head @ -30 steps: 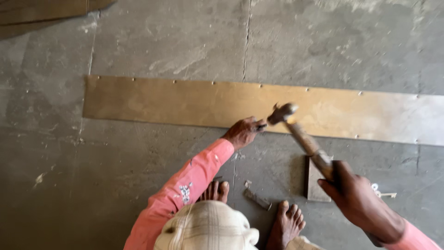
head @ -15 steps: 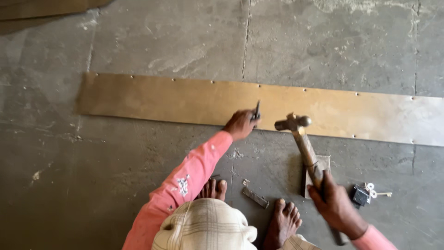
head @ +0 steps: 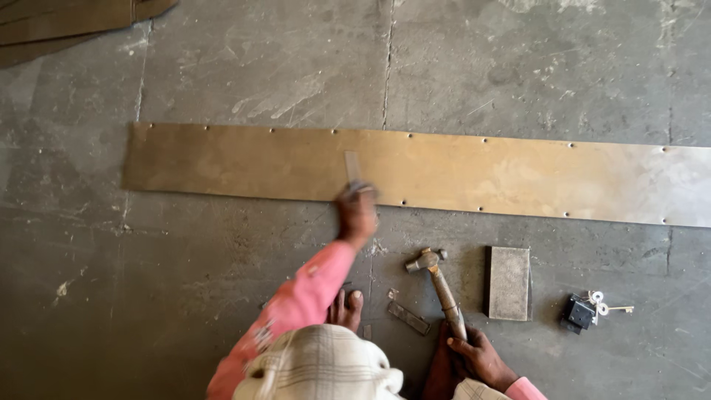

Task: The person uses a hammer and a metal punch to drive fasteners into a long metal plate lying on the floor. They repeatedly position the punch over pre-drilled holes and strike it with the hammer to secure the fasteners.

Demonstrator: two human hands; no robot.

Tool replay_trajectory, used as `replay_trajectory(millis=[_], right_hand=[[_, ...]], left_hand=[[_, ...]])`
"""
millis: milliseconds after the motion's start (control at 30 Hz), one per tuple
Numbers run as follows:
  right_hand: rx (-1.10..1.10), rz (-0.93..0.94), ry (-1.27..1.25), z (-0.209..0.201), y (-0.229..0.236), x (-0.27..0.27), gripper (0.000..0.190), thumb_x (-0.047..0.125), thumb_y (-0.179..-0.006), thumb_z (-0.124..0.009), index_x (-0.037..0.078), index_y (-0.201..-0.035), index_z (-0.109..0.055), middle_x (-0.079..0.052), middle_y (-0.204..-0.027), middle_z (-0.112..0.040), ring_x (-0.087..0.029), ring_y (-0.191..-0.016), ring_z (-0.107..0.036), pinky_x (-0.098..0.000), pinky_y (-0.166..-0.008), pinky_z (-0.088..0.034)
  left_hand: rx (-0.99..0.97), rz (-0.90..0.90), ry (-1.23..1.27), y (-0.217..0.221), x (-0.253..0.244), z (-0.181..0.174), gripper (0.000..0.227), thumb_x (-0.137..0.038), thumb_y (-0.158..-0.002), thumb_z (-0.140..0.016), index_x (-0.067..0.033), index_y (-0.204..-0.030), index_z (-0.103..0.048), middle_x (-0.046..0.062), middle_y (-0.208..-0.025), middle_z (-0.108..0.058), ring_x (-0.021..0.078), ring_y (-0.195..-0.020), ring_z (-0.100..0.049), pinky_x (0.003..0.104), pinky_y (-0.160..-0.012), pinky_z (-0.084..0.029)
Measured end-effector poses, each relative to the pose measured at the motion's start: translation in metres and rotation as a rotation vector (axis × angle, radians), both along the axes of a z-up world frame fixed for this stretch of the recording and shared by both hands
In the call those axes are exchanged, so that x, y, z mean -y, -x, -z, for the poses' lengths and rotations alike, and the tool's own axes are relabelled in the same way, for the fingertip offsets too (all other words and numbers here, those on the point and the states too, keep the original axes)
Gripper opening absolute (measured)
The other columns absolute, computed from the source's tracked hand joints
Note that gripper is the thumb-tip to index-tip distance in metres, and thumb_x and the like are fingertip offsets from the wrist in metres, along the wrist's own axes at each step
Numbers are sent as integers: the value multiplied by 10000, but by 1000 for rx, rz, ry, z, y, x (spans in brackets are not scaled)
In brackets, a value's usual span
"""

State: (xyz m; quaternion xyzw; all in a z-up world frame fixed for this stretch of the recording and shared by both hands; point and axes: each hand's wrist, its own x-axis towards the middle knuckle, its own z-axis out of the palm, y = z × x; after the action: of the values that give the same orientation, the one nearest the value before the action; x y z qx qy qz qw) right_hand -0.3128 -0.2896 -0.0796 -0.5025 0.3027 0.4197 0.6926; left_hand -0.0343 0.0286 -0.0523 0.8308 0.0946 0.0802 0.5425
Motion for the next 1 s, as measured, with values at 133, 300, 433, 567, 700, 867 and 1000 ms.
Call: replay_trajectory(millis=[133, 300, 433, 567, 700, 867, 1000], right_hand=[[21, -24, -52, -14, -21, -7, 295, 101, -925, -661, 8, -1190, -572, -34, -660, -540, -138, -466, -491, -312, -402, -381], [-15, -37, -29, -27, -18, -9, 262, 113, -922, -659, 20, -1152, -574, -39, -615, -517, -148, -426, -460, -320, -380, -356], [-33, 10, -36, -23, -16, -10, 245, 119, -917, -663, 25, -1128, -581, -42, -614, -520, -152, -427, -462, -332, -380, -360], [34, -34, -79, -19, -27, -9, 245, 144, -926, -680, 6, -1097, -571, -44, -618, -522, -155, -430, -473, -326, -383, -368], [-10, -27, 44, -22, -8, -7, 253, 142, -929, -690, -21, -1087, -578, -58, -628, -548, -169, -438, -499, -333, -391, -385], [-21, -10, -48, -25, -27, -9, 278, 142, -916, -667, 13, -1142, -571, -45, -624, -540, -149, -428, -475, -318, -375, -360], [-48, -20, -24, -34, -20, -12, 317, 144, -933, -657, -7, -1193, -556, -62, -636, -547, -157, -439, -486, -322, -377, -364]], left_hand=[[-305, -652, 290, 9, -93, 23, 294, -326, -952, -736, -84, -813, -643, 54, -639, -561, 198, -532, -509, 366, -504, -409], [-398, -654, 881, -6, -121, 58, 247, -291, -925, -704, -132, -802, -560, 6, -498, -419, 143, -371, -376, 319, -340, -296], [-411, -407, 884, -2, -64, 51, 223, -247, -975, -734, -130, -868, -577, -61, -564, -416, 82, -424, -392, 280, -360, -285], [-560, -326, 742, 3, -4, 41, 151, -250, -913, -708, -125, -872, -634, 12, -590, -626, 128, -377, -400, 314, -355, -317], [-589, -324, 503, 22, 17, 49, 415, -331, -976, -750, -22, -713, -664, 51, -565, -515, 123, -375, -389, 325, -367, -311], [-585, -306, 510, 6, 14, 39, 379, -296, -956, -717, -26, -701, -643, 70, -602, -679, 129, -372, -413, 337, -365, -324], [-614, -300, 550, 13, 14, 37, 311, -265, -939, -741, -23, -763, -654, 85, -650, -723, 133, -380, -427, 331, -377, -350]])
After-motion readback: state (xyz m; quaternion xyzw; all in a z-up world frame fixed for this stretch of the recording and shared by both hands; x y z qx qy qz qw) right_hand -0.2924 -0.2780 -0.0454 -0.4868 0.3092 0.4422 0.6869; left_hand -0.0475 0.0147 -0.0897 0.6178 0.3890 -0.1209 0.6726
